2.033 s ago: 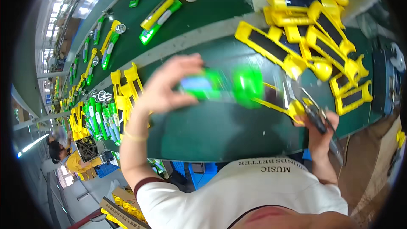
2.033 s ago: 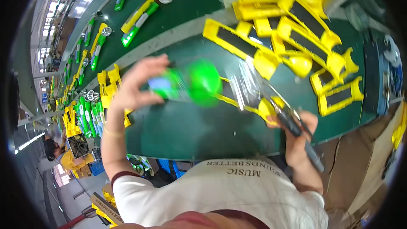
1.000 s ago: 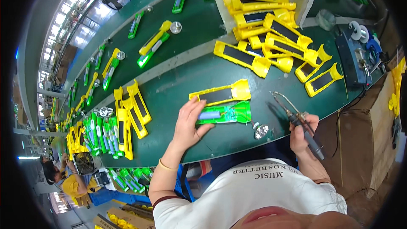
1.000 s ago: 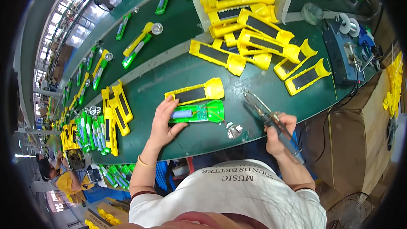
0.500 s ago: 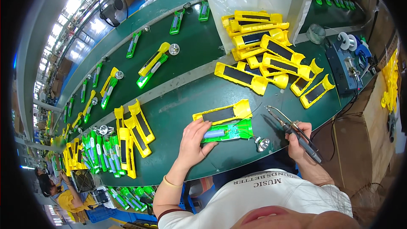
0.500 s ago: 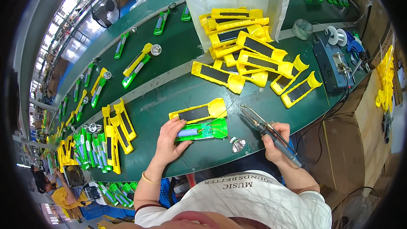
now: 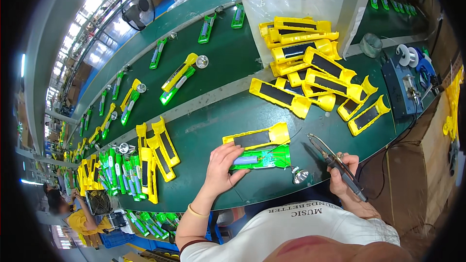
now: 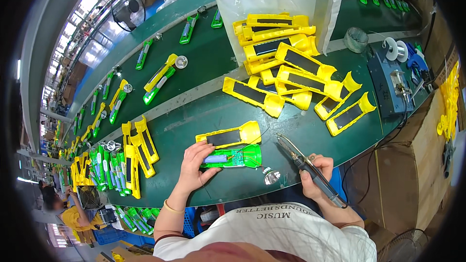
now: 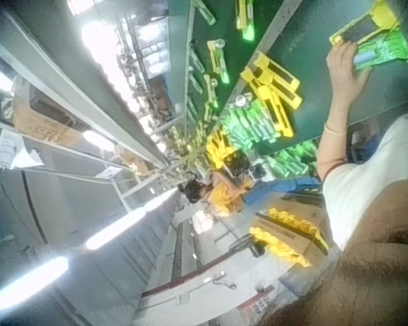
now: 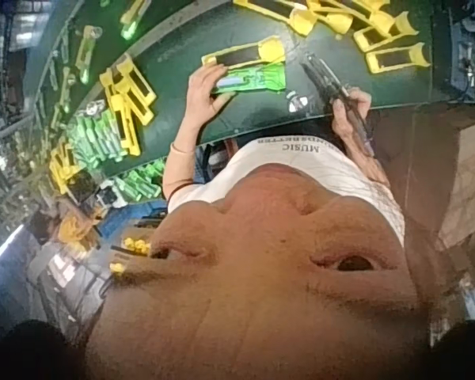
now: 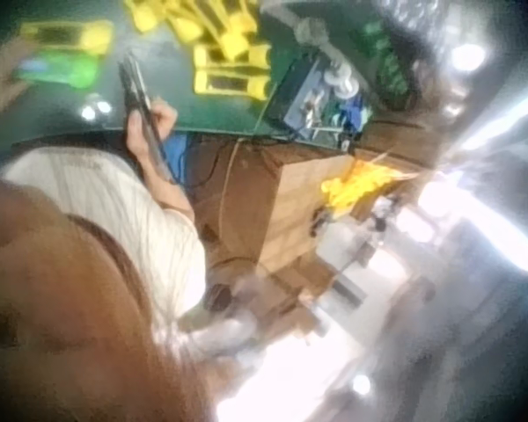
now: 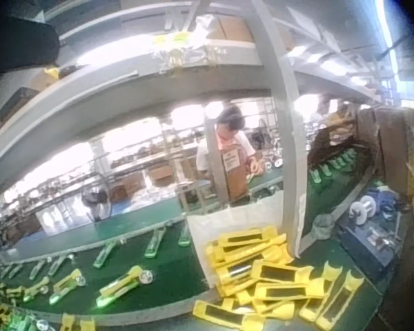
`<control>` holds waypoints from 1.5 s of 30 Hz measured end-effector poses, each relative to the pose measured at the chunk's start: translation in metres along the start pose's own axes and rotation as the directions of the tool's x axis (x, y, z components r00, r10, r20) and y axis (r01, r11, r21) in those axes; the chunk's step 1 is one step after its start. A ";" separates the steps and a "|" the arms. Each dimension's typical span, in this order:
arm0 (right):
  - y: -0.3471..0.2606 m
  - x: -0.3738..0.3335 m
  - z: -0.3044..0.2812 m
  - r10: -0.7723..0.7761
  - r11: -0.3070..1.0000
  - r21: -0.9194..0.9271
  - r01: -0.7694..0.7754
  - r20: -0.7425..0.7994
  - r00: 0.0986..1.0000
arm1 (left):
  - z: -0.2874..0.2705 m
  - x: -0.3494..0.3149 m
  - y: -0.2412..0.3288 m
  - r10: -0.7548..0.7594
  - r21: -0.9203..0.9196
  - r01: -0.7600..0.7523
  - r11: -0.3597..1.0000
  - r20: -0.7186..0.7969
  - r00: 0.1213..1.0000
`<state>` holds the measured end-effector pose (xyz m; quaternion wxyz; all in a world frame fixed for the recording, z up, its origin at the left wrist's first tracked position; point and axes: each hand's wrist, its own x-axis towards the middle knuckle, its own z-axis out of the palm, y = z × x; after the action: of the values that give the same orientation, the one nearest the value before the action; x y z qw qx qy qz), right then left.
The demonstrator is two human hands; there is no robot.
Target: Solder electrical components and wires to a circuit board for solar-powered flashlights on an assembly line.
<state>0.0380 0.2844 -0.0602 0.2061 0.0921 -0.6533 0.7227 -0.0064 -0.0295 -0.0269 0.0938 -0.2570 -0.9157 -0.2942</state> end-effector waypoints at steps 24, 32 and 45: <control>0.001 0.005 -0.006 0.156 0.979 0.138 -0.148 -0.044 0.987 | -0.008 0.010 -0.003 0.019 0.006 -0.020 1.000 0.092 0.996; -0.008 0.014 -0.006 0.252 0.894 0.390 -0.221 -0.031 0.967 | -0.008 0.002 -0.001 -0.037 0.019 0.035 0.999 0.100 0.994; -0.006 0.034 0.023 0.431 0.731 0.620 -0.286 -0.094 0.897 | -0.013 -0.003 0.009 0.130 0.274 -0.103 0.956 -0.081 0.988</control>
<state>0.0065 0.2681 -0.0376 0.0972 -0.0619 -0.3719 0.9211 0.0015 -0.0320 -0.0125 0.1900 -0.2808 -0.9246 -0.1735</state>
